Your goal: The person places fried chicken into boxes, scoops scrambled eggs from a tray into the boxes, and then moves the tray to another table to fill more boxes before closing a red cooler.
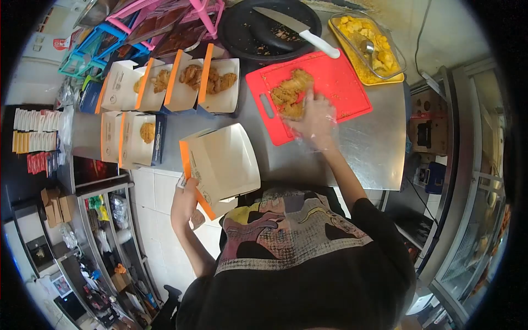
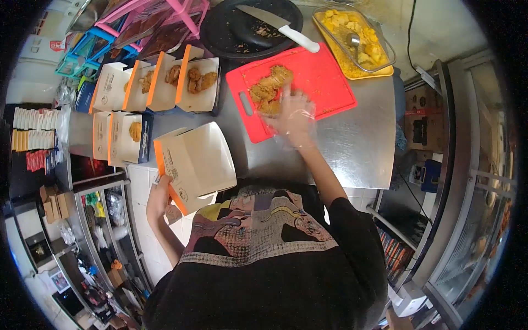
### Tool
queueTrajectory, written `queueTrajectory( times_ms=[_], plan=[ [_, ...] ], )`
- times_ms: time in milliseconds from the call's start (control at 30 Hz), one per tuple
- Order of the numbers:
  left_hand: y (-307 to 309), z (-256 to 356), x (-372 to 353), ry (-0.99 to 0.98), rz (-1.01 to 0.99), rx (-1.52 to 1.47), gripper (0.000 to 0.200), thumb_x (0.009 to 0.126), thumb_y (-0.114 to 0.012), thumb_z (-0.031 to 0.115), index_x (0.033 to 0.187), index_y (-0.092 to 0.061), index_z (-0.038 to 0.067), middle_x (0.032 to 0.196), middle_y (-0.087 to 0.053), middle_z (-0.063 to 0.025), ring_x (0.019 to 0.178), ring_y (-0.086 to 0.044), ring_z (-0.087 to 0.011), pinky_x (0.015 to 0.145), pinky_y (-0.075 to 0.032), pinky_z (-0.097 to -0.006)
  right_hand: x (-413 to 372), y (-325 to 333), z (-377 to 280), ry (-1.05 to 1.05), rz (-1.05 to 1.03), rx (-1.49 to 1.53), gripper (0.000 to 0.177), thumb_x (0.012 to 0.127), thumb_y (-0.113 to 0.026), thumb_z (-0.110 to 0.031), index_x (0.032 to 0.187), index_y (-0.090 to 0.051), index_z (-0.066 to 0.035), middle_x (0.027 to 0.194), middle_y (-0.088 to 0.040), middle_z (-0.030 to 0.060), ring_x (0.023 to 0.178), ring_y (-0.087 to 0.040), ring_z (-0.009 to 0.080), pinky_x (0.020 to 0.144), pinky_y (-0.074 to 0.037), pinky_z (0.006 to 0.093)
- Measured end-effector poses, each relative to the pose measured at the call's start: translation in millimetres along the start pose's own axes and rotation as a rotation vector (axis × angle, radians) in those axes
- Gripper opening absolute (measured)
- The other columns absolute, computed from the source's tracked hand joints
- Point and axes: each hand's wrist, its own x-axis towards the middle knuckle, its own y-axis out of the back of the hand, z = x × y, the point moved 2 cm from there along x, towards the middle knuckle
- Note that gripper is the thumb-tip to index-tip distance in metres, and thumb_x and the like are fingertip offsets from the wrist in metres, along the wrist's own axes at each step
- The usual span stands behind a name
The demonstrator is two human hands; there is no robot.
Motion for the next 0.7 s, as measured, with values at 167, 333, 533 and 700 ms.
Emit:
queueTrajectory(
  times_ms=[167,333,533,700],
  plan=[
    [7,-7,1,0.089,0.049,0.061,0.036,0.077,-0.041,0.023,0.101,-0.052,-0.001,0.065,-0.049,-0.0018,0.052,-0.038,-0.0095,0.048,-0.032,-0.0253,3,-13,7,-0.01,-0.053,0.032,0.086,0.06,-0.063,-0.061,0.121,-0.042,-0.003,0.097,-0.05,0.0167,0.09,-0.051,0.0305,0.074,-0.039,0.0452],
    [11,-21,17,0.064,0.027,0.178,0.035,0.079,-0.043,0.025,0.099,-0.053,-0.002,0.06,-0.049,-0.0042,0.052,-0.044,-0.0123,0.048,-0.035,-0.0284,6,-27,27,0.087,-0.083,0.162,0.059,0.07,-0.063,-0.042,0.115,-0.049,-0.007,0.088,-0.053,0.0167,0.086,-0.052,0.0313,0.073,-0.042,0.0451],
    [-3,-105,76,-0.371,-0.125,-0.013,0.013,0.074,-0.047,0.012,0.067,-0.053,0.001,0.062,-0.051,-0.0063,0.059,-0.05,-0.0205,0.056,-0.041,-0.0332,3,-18,42,0.387,0.101,0.473,0.037,0.083,-0.049,-0.026,0.113,-0.054,-0.005,0.108,-0.054,0.0203,0.1,-0.053,0.0306,0.082,-0.042,0.0406],
    [-22,-52,68,-0.588,0.091,0.414,0.021,0.068,-0.046,0.015,0.071,-0.056,-0.003,0.069,-0.058,-0.0193,0.063,-0.059,-0.0292,0.058,-0.046,-0.0395,17,-19,39,0.324,0.045,0.312,0.037,0.085,-0.047,-0.027,0.114,-0.051,-0.005,0.109,-0.054,0.0181,0.098,-0.053,0.0274,0.078,-0.043,0.0375]
  ],
)
